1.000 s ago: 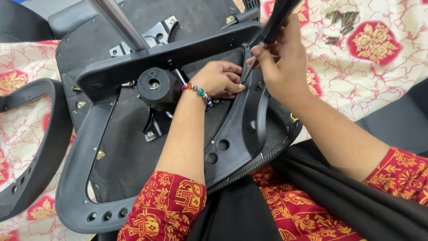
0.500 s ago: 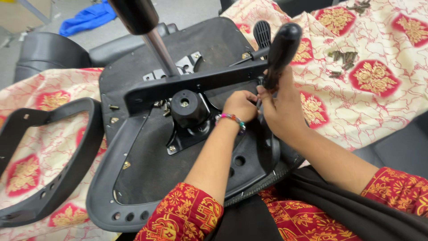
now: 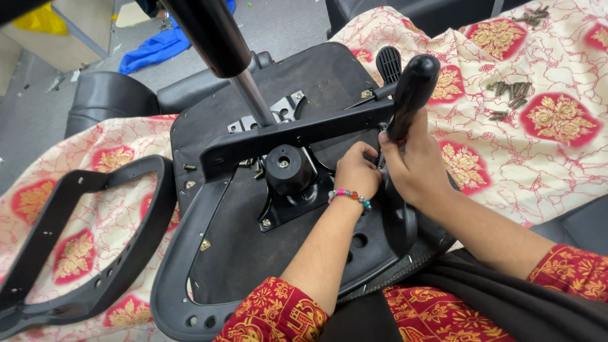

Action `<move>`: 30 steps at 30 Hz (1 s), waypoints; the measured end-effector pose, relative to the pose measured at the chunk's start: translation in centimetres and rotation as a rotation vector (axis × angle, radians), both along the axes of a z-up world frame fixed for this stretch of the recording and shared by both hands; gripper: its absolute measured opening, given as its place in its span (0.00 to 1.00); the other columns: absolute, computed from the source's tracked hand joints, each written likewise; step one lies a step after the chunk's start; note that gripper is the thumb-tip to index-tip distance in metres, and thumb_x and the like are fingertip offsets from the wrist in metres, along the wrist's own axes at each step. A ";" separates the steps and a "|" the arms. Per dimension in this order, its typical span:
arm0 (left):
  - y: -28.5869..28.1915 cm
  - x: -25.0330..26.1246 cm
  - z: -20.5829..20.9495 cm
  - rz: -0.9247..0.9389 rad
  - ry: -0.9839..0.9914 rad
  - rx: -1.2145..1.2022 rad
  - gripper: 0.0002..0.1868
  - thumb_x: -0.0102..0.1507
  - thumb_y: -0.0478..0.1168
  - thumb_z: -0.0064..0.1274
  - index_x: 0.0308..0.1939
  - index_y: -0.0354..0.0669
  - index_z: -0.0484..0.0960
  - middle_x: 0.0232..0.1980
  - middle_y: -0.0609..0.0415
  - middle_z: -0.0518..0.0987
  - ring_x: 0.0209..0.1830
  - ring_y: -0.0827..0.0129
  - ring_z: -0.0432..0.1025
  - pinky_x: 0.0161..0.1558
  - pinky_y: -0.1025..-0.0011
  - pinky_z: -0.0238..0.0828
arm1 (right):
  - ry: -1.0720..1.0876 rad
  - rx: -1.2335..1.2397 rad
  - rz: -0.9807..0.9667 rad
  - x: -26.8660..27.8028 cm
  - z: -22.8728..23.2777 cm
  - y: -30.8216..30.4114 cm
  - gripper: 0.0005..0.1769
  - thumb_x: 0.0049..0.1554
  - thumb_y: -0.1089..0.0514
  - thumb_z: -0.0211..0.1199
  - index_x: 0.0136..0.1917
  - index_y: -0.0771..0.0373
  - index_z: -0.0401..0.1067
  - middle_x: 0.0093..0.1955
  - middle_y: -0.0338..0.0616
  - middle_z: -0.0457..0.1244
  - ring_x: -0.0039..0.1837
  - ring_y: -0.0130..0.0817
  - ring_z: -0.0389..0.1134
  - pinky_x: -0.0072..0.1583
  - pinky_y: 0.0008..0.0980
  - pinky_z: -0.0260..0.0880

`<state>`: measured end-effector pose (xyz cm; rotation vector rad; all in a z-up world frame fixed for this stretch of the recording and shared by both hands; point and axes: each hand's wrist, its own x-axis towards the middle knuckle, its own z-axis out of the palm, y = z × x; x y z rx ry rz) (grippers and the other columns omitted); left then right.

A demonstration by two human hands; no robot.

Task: The person assembles a chair by attaching a black plastic frame to the underside of the seat using a screwdriver and screws. They position the frame, insert screws, and tighten them to secure the frame to the seat.

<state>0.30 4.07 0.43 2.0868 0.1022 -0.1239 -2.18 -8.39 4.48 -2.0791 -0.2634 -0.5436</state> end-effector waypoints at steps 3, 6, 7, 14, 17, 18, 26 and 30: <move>0.1 0.3 0.6 0.015 0.087 -0.008 0.19 0.50 0.31 0.68 0.43 0.43 0.80 0.35 0.51 0.85 0.40 0.63 0.82 0.43 0.67 0.79 | -0.012 0.021 0.024 0.1 0.1 0.2 0.26 0.65 0.62 0.58 0.70 0.69 0.51 0.46 0.54 0.65 0.45 0.48 0.70 0.46 0.45 0.68; -0.1 0.3 1.2 0.015 0.216 -0.013 0.18 0.53 0.32 0.66 0.45 0.47 0.78 0.37 0.52 0.85 0.40 0.64 0.83 0.43 0.67 0.81 | -0.004 0.039 0.048 0.2 0.2 0.1 0.26 0.65 0.60 0.57 0.70 0.69 0.51 0.45 0.52 0.65 0.44 0.47 0.70 0.46 0.44 0.68; -0.1 0.2 1.4 0.008 0.187 0.001 0.18 0.53 0.32 0.66 0.44 0.46 0.78 0.37 0.52 0.85 0.40 0.64 0.82 0.43 0.67 0.81 | -0.017 0.025 0.062 0.1 0.3 0.1 0.25 0.66 0.59 0.57 0.69 0.69 0.51 0.45 0.52 0.64 0.44 0.47 0.70 0.46 0.44 0.67; -0.2 -0.8 2.1 -0.021 0.025 0.072 0.12 0.54 0.30 0.64 0.40 0.45 0.84 0.37 0.52 0.85 0.40 0.64 0.81 0.44 0.66 0.78 | 0.144 0.242 0.166 0.8 0.3 -0.7 0.20 0.72 0.46 0.46 0.63 0.65 0.58 0.43 0.43 0.59 0.43 0.32 0.69 0.46 0.30 0.71; -0.3 -0.9 2.4 -0.021 0.037 0.082 0.10 0.55 0.31 0.63 0.39 0.46 0.86 0.35 0.52 0.86 0.38 0.65 0.82 0.44 0.67 0.78 | 0.248 0.357 0.221 1.1 0.4 -1.6 0.19 0.68 0.45 0.50 0.61 0.62 0.58 0.47 0.37 0.59 0.48 0.27 0.70 0.46 0.26 0.73; -0.3 -0.9 2.4 -0.020 0.055 0.083 0.09 0.55 0.31 0.63 0.38 0.46 0.86 0.34 0.52 0.86 0.37 0.66 0.82 0.44 0.68 0.78 | 0.282 0.368 0.262 1.2 0.4 -1.9 0.18 0.67 0.46 0.50 0.61 0.61 0.58 0.48 0.37 0.59 0.50 0.27 0.70 0.47 0.27 0.74; 0.2 -0.1 1.0 -0.015 0.042 -0.013 0.10 0.51 0.31 0.66 0.36 0.44 0.85 0.35 0.54 0.85 0.39 0.67 0.82 0.43 0.68 0.78 | 0.535 0.304 0.566 3.6 1.6 -4.5 0.13 0.65 0.56 0.55 0.61 0.62 0.67 0.55 0.39 0.63 0.59 0.29 0.70 0.58 0.32 0.75; 0.4 -0.1 0.0 -0.020 -0.015 0.005 0.12 0.50 0.32 0.68 0.37 0.45 0.87 0.36 0.53 0.85 0.40 0.65 0.81 0.44 0.68 0.77 | 0.520 0.271 0.604 4.0 2.4 -4.8 0.16 0.65 0.58 0.51 0.66 0.57 0.61 0.56 0.40 0.63 0.60 0.30 0.70 0.59 0.34 0.76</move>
